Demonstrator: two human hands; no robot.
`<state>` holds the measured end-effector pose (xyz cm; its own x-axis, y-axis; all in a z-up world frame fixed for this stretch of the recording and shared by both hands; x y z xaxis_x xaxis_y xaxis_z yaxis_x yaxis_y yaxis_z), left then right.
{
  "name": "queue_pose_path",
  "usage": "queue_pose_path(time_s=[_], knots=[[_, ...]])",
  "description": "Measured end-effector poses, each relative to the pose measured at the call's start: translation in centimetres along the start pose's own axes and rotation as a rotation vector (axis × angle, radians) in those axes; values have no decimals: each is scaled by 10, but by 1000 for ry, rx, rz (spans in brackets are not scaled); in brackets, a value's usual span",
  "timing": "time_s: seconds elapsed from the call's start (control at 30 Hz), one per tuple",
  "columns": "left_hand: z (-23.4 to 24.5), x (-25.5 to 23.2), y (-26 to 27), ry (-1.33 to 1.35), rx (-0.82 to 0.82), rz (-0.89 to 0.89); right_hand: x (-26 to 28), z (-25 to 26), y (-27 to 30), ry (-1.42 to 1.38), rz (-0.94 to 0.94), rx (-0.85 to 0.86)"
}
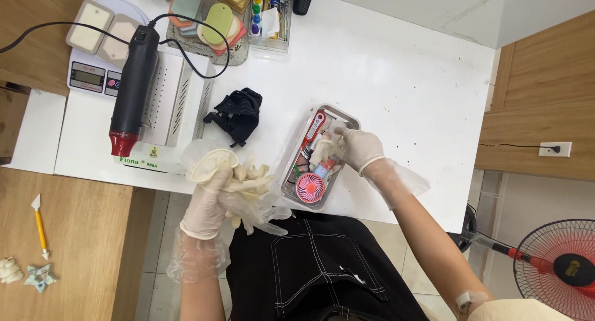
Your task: Clean the workspace using a heat gun and wipes, then organize tools into a tray.
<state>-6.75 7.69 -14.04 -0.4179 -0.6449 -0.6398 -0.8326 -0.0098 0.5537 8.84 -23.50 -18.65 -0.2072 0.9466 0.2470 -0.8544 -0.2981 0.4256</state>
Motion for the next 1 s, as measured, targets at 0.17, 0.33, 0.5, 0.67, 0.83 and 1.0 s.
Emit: queue_pose_path(time_s=[0.17, 0.33, 0.5, 0.67, 0.83, 1.0], knots=[[-24, 8, -9, -66, 13, 3, -5, -14, 2, 61, 66, 8], [-53, 17, -14, -46, 148, 96, 23, 53, 57, -7, 181, -285], [-87, 70, -35, -101, 68, 275, 49, 49, 109, 383, 539, -698], [-84, 100, -49, -238, -24, 184, 70, 46, 135, 440, 690, -842], [-98, 43, -27, -517, 57, -211, 40, 42, 121, -873, 299, -499], [-91, 38, -6, -1314, 279, -606, 25, 2, 74, -1126, -168, 152]])
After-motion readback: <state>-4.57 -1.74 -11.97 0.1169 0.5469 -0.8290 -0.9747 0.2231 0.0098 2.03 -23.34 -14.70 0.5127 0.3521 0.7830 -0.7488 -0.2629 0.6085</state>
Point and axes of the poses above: each hand's wrist, its own y-axis away from the middle knuckle, its own z-axis out of the back of the hand, x = y × z, the point moved 4 cm from there along -y, towards the middle knuckle, and after that the axes turned 5 degrees about z, right-handed, at the moved point
